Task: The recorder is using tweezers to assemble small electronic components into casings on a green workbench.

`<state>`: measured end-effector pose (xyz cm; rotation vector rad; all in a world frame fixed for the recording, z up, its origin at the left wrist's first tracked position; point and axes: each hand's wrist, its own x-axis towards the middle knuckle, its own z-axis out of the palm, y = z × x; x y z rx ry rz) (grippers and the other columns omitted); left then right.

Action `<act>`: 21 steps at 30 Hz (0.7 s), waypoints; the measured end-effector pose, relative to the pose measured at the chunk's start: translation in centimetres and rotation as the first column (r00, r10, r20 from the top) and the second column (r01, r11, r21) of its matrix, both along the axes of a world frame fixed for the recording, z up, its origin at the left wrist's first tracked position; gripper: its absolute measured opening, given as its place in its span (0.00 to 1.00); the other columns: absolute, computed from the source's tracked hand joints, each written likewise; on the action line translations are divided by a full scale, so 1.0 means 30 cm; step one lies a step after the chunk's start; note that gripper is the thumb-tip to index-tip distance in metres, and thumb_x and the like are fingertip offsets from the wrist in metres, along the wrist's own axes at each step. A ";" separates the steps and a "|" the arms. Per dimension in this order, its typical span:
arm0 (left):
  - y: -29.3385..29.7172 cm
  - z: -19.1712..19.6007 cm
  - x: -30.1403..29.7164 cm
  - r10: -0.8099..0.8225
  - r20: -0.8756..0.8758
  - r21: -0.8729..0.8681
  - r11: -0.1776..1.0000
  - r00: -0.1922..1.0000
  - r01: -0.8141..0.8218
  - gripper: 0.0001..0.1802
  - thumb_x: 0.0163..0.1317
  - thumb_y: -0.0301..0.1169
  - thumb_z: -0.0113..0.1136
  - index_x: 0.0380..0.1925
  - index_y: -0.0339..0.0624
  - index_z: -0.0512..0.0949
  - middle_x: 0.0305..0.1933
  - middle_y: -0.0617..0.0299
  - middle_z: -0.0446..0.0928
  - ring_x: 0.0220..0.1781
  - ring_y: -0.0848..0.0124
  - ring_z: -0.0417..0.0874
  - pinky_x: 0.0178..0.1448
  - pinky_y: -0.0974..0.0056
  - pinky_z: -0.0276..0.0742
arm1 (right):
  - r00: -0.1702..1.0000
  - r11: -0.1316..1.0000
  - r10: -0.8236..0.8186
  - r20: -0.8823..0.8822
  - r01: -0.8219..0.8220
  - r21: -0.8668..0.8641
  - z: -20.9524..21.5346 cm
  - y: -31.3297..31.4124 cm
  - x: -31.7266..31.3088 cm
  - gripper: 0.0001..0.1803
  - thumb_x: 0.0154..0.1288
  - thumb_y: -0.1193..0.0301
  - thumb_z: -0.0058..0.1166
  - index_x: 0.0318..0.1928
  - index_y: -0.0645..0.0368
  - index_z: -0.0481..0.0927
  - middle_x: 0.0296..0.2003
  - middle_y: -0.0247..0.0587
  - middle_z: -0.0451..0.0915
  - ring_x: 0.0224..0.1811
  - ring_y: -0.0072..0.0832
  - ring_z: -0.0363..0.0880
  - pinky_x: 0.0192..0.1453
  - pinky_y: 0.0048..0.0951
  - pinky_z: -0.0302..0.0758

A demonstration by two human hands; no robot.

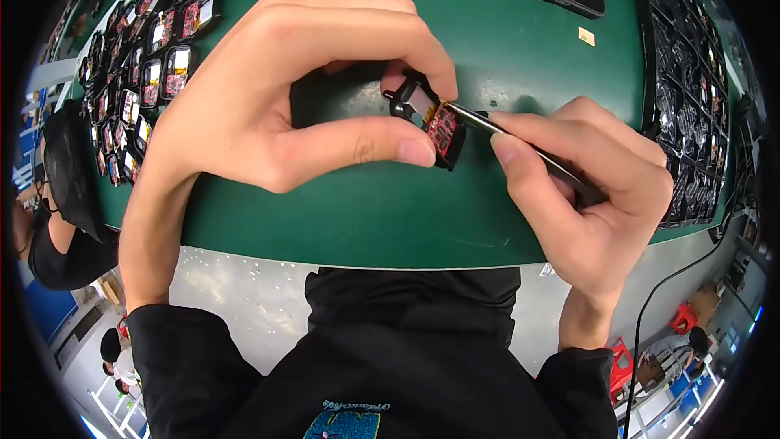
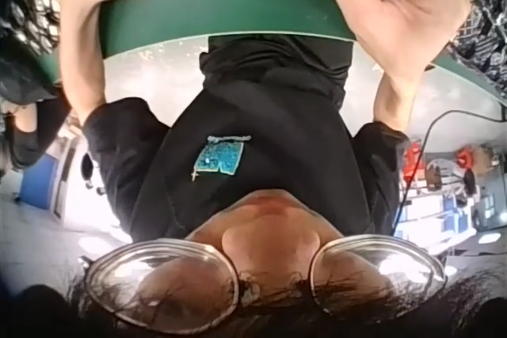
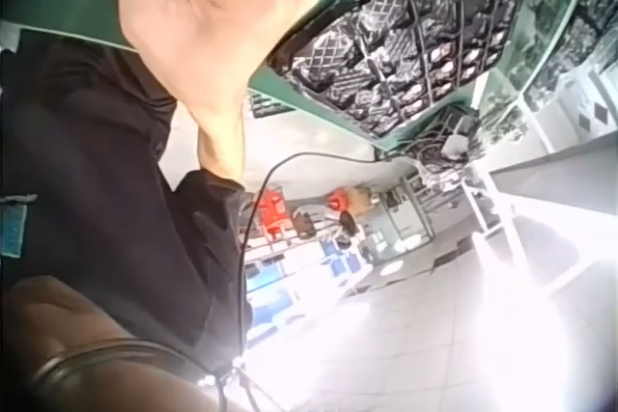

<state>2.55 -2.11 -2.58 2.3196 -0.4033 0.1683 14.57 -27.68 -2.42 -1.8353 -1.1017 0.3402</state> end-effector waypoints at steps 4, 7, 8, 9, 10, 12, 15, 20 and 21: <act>-0.001 -0.001 -0.004 0.012 -0.012 -0.008 1.000 1.000 -0.013 0.30 0.49 0.45 0.83 0.46 0.34 0.91 0.43 0.58 0.91 0.40 0.64 0.86 0.52 0.59 0.68 | 1.000 1.000 0.008 -0.024 -0.008 0.009 -0.008 -0.002 0.008 0.12 0.60 0.86 0.72 0.44 0.65 0.96 0.25 0.31 0.80 0.23 0.14 0.71 0.28 0.21 0.59; 0.000 -0.008 -0.006 0.024 0.001 -0.022 0.999 1.000 -0.024 0.30 0.48 0.45 0.83 0.47 0.35 0.91 0.42 0.59 0.91 0.39 0.65 0.86 0.51 0.60 0.67 | 0.999 1.000 0.020 -0.041 -0.020 0.005 -0.011 -0.007 0.006 0.11 0.61 0.85 0.73 0.45 0.65 0.96 0.25 0.30 0.81 0.23 0.14 0.71 0.28 0.21 0.60; -0.002 -0.008 -0.006 0.023 0.000 -0.024 0.999 1.000 -0.023 0.30 0.48 0.45 0.83 0.47 0.35 0.91 0.42 0.59 0.91 0.39 0.65 0.86 0.51 0.60 0.67 | 0.999 1.000 0.020 -0.038 -0.019 0.009 -0.010 -0.006 0.006 0.11 0.61 0.85 0.73 0.44 0.65 0.96 0.25 0.31 0.81 0.23 0.14 0.71 0.28 0.21 0.60; -0.003 -0.006 -0.002 0.023 0.001 -0.031 0.999 1.000 -0.023 0.30 0.48 0.44 0.84 0.47 0.35 0.91 0.42 0.59 0.91 0.39 0.65 0.86 0.51 0.60 0.67 | 0.999 1.000 0.019 -0.034 -0.018 0.013 -0.008 -0.004 0.007 0.11 0.61 0.84 0.73 0.44 0.64 0.96 0.25 0.31 0.81 0.23 0.14 0.72 0.28 0.21 0.60; -0.004 -0.004 0.000 0.022 0.002 -0.037 0.999 1.000 -0.022 0.30 0.47 0.44 0.84 0.47 0.35 0.91 0.42 0.59 0.91 0.39 0.65 0.85 0.51 0.59 0.66 | 0.999 1.000 0.017 -0.033 -0.016 0.011 -0.008 -0.004 0.008 0.11 0.61 0.84 0.73 0.44 0.64 0.96 0.25 0.31 0.81 0.23 0.14 0.72 0.28 0.21 0.60; -0.006 0.001 0.002 0.021 -0.001 -0.041 0.999 1.000 -0.021 0.30 0.48 0.44 0.84 0.47 0.35 0.91 0.42 0.59 0.91 0.39 0.65 0.86 0.51 0.59 0.66 | 0.999 1.000 0.015 -0.044 -0.013 0.026 -0.008 -0.004 0.007 0.11 0.61 0.85 0.73 0.44 0.64 0.96 0.25 0.31 0.81 0.23 0.14 0.71 0.28 0.21 0.60; -0.005 -0.002 -0.003 0.014 0.004 -0.032 0.999 1.000 -0.014 0.29 0.48 0.42 0.83 0.47 0.35 0.91 0.42 0.59 0.91 0.40 0.65 0.86 0.51 0.59 0.66 | 1.000 1.000 0.017 -0.024 -0.017 0.008 -0.003 0.000 0.001 0.11 0.60 0.85 0.72 0.43 0.64 0.96 0.24 0.31 0.81 0.23 0.13 0.71 0.27 0.21 0.59; 0.001 -0.004 -0.003 0.000 0.003 -0.031 1.000 1.000 0.000 0.28 0.50 0.41 0.83 0.47 0.34 0.90 0.42 0.59 0.91 0.40 0.65 0.86 0.51 0.59 0.66 | 1.000 1.000 0.005 -0.019 -0.005 0.027 -0.011 0.001 0.002 0.12 0.60 0.86 0.71 0.43 0.64 0.96 0.25 0.31 0.82 0.22 0.13 0.70 0.27 0.21 0.60; 0.000 0.001 -0.003 0.000 -0.001 -0.025 1.000 1.000 0.000 0.28 0.50 0.41 0.83 0.48 0.35 0.90 0.43 0.58 0.91 0.40 0.64 0.86 0.51 0.59 0.66 | 1.000 0.999 0.007 -0.025 -0.006 0.038 -0.010 -0.001 0.003 0.12 0.60 0.86 0.71 0.43 0.64 0.96 0.25 0.31 0.82 0.21 0.13 0.70 0.26 0.21 0.60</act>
